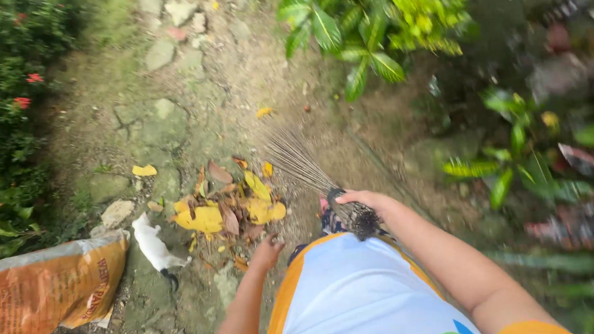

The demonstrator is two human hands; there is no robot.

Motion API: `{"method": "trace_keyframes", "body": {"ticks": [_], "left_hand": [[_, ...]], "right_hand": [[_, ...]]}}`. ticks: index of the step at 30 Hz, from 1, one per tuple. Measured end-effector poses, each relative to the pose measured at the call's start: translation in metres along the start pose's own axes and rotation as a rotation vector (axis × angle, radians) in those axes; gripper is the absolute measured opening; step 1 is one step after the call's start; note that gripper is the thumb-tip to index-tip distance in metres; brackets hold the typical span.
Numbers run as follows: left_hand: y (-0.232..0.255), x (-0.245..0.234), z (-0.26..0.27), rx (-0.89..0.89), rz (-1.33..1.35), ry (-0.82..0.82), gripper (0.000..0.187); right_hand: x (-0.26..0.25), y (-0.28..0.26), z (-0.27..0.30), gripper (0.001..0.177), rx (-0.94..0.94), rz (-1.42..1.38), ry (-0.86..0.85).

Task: Sweeping leaves and debris on the ground outdoors using a stick broom.

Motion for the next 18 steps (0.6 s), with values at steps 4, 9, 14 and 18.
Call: {"method": "trace_keyframes", "body": {"ticks": [4, 9, 14, 18], "left_hand": [[0.012, -0.032, -0.014, -0.131, 0.063, 0.045, 0.064], [0.011, -0.032, -0.007, -0.272, 0.382, 0.189, 0.061], [0.006, -0.004, 0.029, -0.419, 0.491, 0.154, 0.059], [0.002, 0.011, 0.057, -0.519, 0.393, 0.046, 0.059]], "right_hand": [[-0.052, -0.094, -0.026, 0.075, -0.103, 0.291, 0.01], [-0.132, -0.216, -0.082, 0.083, -0.302, 0.781, 0.243], [-0.127, -0.253, -0.15, 0.086, -0.197, 0.514, 0.351], [-0.1, -0.208, -0.199, 0.101, 0.017, 0.728, 0.42]]}}
Point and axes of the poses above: each hand's wrist, its own z-axis away from the middle knuckle, its own x-axis out of the palm, y = z × x, the point moved 5 cm from there along -z, towards the middle knuckle, and after that the axes turned 3 degrees about -z, right-handed, at the moved point
